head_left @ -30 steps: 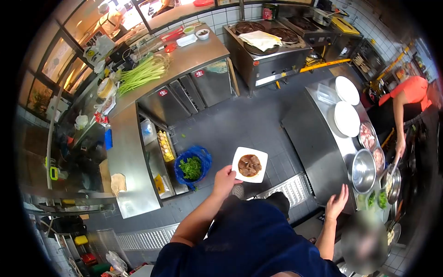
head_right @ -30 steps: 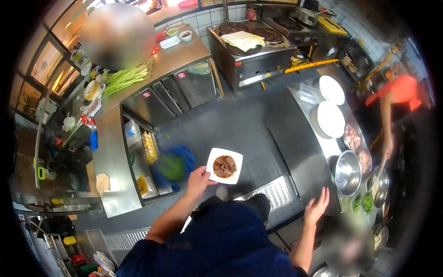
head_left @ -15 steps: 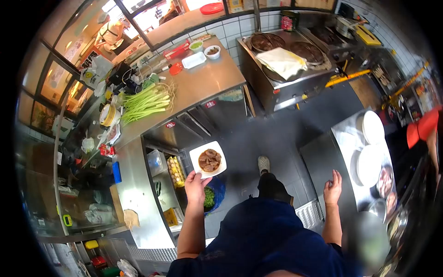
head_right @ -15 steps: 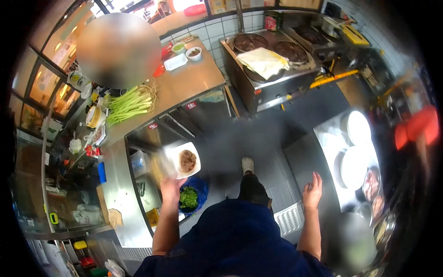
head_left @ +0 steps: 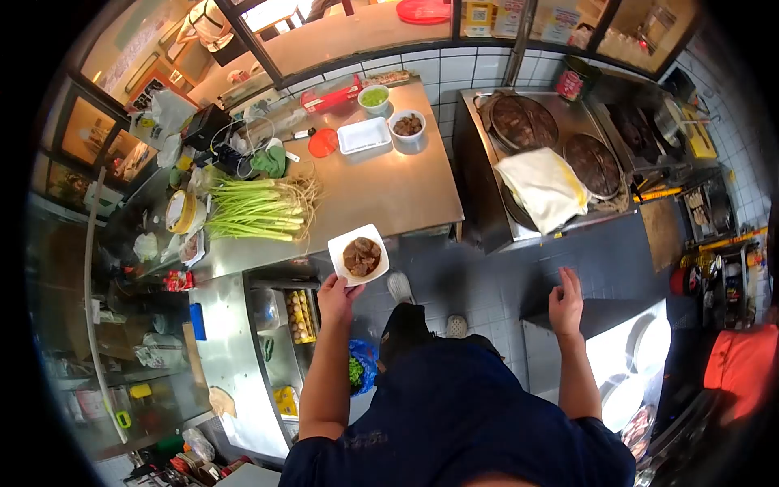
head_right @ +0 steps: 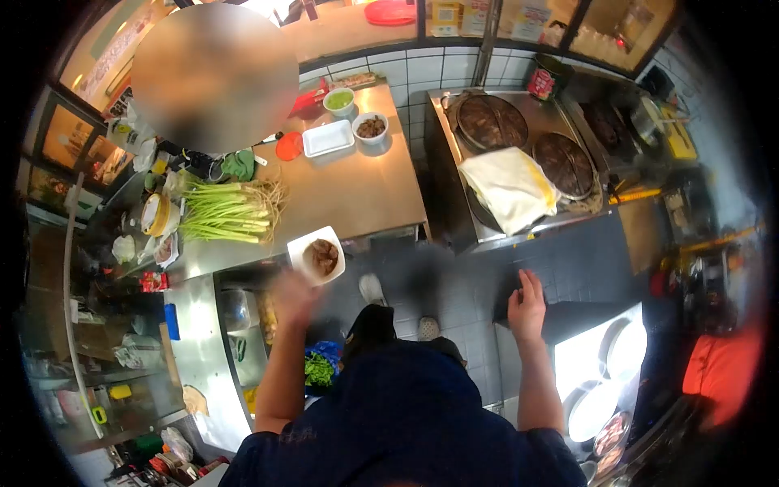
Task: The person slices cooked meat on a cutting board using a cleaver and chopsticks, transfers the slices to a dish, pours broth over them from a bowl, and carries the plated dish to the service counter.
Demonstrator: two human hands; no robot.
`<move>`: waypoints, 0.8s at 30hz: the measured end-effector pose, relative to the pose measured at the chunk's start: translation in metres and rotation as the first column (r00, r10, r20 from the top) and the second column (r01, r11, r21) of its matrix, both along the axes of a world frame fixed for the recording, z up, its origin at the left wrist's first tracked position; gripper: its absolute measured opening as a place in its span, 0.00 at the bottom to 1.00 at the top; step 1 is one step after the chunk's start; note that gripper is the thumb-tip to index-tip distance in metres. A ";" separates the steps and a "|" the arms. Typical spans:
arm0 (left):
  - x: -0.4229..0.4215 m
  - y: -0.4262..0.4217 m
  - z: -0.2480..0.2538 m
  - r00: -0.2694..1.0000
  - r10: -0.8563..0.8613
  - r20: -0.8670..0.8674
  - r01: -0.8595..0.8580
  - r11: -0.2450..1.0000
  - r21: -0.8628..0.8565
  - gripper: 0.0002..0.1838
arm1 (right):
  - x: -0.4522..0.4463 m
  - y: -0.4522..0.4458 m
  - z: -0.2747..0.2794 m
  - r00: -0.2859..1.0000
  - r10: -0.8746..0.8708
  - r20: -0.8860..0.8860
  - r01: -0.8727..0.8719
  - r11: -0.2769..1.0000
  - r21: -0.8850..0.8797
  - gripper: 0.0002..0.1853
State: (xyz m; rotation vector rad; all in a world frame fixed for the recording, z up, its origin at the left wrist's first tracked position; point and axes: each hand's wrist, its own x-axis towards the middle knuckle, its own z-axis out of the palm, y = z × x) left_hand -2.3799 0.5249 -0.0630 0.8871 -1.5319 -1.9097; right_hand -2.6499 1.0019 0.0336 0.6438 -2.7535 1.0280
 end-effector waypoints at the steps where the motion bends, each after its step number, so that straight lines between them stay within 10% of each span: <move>1: -0.018 -0.019 -0.012 1.000 0.001 -0.009 -0.001 1.000 0.002 0.14 | -0.011 -0.021 -0.004 0.999 0.022 -0.025 -0.022 1.000 0.010 0.25; 11: -0.142 -0.192 -0.129 0.981 -0.172 0.093 0.184 0.971 -0.153 0.15 | -0.080 -0.229 -0.044 0.979 -0.010 0.204 0.018 0.999 -0.036 0.15; 20: -0.170 -0.236 -0.069 0.922 -0.197 0.332 0.220 0.975 -0.032 0.18 | -0.177 -0.411 -0.078 0.776 0.024 0.631 0.215 0.929 -0.300 0.15; 24: -0.177 -0.248 -0.015 0.702 -0.055 0.710 0.449 0.808 -0.382 0.22 | -0.224 -0.467 -0.089 0.660 -0.014 0.751 0.308 0.917 -0.253 0.16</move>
